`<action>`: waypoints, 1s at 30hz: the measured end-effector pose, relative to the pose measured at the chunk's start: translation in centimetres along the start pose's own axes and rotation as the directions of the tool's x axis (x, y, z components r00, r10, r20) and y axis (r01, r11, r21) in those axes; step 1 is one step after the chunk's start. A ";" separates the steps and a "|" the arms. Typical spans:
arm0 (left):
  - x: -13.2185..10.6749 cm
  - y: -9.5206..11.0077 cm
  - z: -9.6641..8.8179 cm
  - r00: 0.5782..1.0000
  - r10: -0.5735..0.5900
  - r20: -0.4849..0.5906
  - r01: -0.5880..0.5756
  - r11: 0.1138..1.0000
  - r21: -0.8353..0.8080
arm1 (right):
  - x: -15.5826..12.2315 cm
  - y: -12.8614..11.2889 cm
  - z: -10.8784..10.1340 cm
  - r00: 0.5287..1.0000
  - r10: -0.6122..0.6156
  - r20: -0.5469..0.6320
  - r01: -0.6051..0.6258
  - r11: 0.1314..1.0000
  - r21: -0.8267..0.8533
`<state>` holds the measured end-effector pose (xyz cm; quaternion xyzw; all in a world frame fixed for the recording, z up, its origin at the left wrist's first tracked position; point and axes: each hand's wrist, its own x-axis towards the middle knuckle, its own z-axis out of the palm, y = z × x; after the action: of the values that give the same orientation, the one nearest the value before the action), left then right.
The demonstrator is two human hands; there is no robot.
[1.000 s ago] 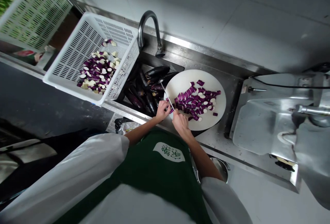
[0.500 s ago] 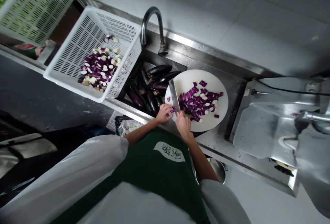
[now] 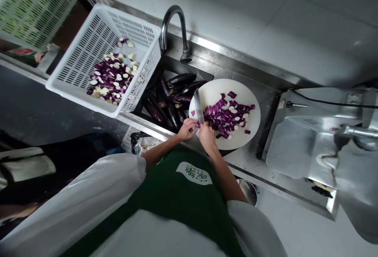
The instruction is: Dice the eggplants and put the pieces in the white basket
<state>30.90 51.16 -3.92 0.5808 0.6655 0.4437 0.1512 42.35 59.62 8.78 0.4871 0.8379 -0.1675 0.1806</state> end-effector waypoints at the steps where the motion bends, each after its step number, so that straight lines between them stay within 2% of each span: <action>1: 0.0 0.0 -0.1 1.000 0.003 0.010 -0.003 1.000 -0.002 | 0.3 0.0 0.1 1.000 0.001 0.002 -0.001 1.000 0.007; 4: -0.3 -0.1 0.1 1.000 0.016 0.025 -0.016 1.000 0.004 | 1.1 0.6 0.0 1.000 -0.011 0.012 0.011 0.999 0.031; 7: -0.4 -0.2 0.4 1.000 0.004 -0.024 -0.003 1.000 0.026 | 1.4 1.9 -0.6 0.999 -0.047 0.022 0.045 0.996 0.074; 11: 0.9 -0.6 -0.4 0.991 -0.100 -0.089 0.103 0.994 0.034 | 0.7 4.6 -1.4 0.995 -0.024 -0.095 0.041 0.982 0.183; 13: 2.1 -0.7 -1.2 0.995 -0.097 -0.022 0.098 0.994 0.050 | 0.0 6.4 -1.6 0.983 0.030 -0.183 0.022 0.960 0.278; 15: 3.4 -0.5 -1.5 0.995 0.000 0.104 -0.009 0.997 0.082 | -0.8 8.4 -1.7 0.962 0.104 -0.251 -0.002 0.926 0.377; 17: 4.6 0.0 -1.1 0.968 0.122 0.219 -0.149 0.983 0.107 | -1.9 10.6 -1.6 0.940 0.199 -0.277 -0.052 0.886 0.461; 19: 5.6 0.7 0.0 0.945 0.177 0.274 -0.219 0.967 0.133 | -3.2 12.5 -1.3 0.918 0.293 -0.268 -0.113 0.840 0.531; 21: 6.5 1.0 1.4 0.953 0.154 0.261 -0.203 0.964 0.174 | -4.6 14.1 -0.8 0.899 0.367 -0.241 -0.161 0.787 0.596; 24: 7.4 0.8 3.1 0.979 0.088 0.186 -0.129 0.966 0.223 | -6.6 15.6 0.5 0.867 0.450 -0.214 -0.200 0.708 0.677; 28: 7.3 -0.1 3.5 0.985 0.093 0.146 -0.123 0.969 0.215 | -8.5 16.5 2.6 0.810 0.555 -0.191 -0.243 0.612 0.753; 30: 7.0 -0.4 3.3 0.981 0.122 0.152 -0.152 0.965 0.211 | -9.0 16.7 3.4 0.787 0.580 -0.211 -0.258 0.619 0.742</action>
<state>31.05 58.88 -3.84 0.6680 0.6571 0.3349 0.0998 61.56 59.14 8.24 0.7288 0.5928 -0.3001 -0.1652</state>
